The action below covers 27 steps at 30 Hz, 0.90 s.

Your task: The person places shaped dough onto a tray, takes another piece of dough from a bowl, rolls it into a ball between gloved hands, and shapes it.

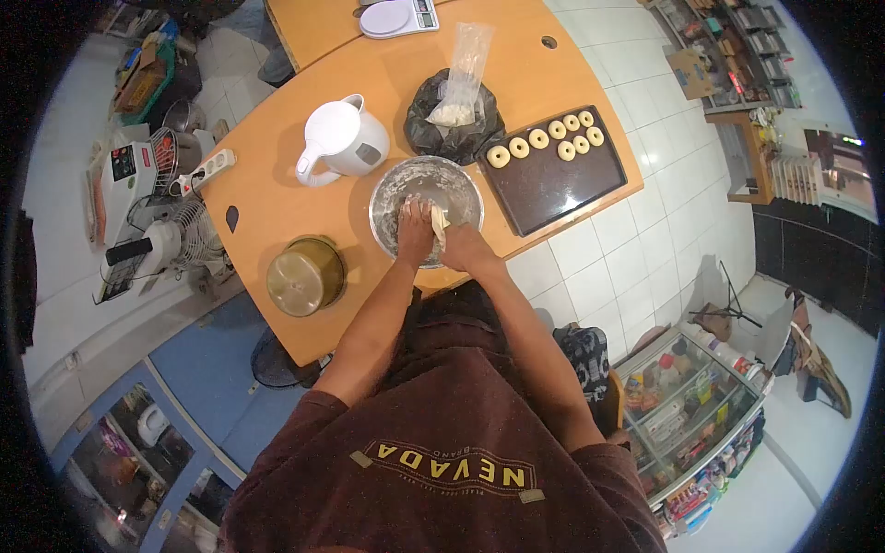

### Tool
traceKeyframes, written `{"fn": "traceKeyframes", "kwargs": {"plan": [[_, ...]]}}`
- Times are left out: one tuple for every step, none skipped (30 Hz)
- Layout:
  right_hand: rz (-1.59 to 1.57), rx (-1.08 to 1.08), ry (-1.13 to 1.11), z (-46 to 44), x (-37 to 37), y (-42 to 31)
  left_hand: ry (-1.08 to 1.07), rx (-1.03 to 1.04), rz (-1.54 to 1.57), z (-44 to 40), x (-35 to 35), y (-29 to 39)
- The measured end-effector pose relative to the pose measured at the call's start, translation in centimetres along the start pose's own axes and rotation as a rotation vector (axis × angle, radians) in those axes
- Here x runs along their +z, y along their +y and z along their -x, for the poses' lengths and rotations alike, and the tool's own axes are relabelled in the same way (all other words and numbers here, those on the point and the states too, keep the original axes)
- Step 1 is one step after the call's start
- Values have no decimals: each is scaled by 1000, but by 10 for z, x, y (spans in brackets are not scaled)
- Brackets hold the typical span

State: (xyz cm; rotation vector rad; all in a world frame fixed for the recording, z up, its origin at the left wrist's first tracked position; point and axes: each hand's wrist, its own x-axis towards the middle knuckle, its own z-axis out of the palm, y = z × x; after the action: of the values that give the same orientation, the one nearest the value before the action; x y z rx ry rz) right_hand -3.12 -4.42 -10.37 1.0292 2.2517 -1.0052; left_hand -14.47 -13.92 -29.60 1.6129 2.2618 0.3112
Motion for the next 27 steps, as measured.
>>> {"fn": "traceKeyframes", "kwargs": {"plan": [[1,-9,11,0,3,3,34,18,-14,0,1,-2],[4,-17,22,-1,6,6,68,35,-26,-1,2,-2],[7,-26,30,0,8,8,101,50,-38,-1,3,-3],[6,-45,17,0,10,10,92,48,-24,1,3,-3],[6,-65,3,1,12,12,84,45,-11,3,3,-3],[7,-88,-8,1,10,11,80,43,1,2,3,-4],[8,-91,-14,3,9,10,66,37,1,2,3,-5],[11,-95,-21,6,7,10,53,32,1,1,3,-5],[14,-99,-26,10,4,9,42,26,2,0,3,-4],[-1,-113,36,15,3,7,19,20,-3,-2,2,-4],[-16,-126,99,24,3,6,-4,14,-8,-2,1,-4],[-30,-139,162,30,2,5,-27,9,-12,-2,0,-4],[-33,-133,139,35,1,3,66,50,-6,0,14,-11],[-35,-127,116,38,0,2,161,89,-1,4,28,-18],[-35,-122,92,42,-5,-1,256,128,5,5,27,-17],[-51,-115,27,43,-11,-3,182,87,8,3,26,-14],[-67,-108,-39,44,-17,-6,107,46,10,1,25,-12],[-83,-102,-102,47,-26,-10,34,7,11,-2,15,-9],[-194,-194,-111,55,-37,-17,-8,-2,9,-5,6,-7],[-306,-283,-119,67,-47,-23,-54,-8,8,-6,-2,-5],[-419,-370,-129,79,-56,-28,-101,-14,9,-7,-6,-2],[-484,-378,-90,87,-63,-36,-67,-21,2,-8,13,-6],[-546,-388,-50,93,-70,-46,-29,-28,-3,-10,31,-9],[-608,-402,-9,97,-73,-51,11,-35,-11,-14,43,-14],[-784,-405,64,93,-64,-44,-8,34,48,-16,39,-17],[-960,-410,135,82,-46,-30,-25,103,104,-18,34,-24],[-1138,-416,203,81,-47,-34,-42,169,157,-19,31,-34]]}}
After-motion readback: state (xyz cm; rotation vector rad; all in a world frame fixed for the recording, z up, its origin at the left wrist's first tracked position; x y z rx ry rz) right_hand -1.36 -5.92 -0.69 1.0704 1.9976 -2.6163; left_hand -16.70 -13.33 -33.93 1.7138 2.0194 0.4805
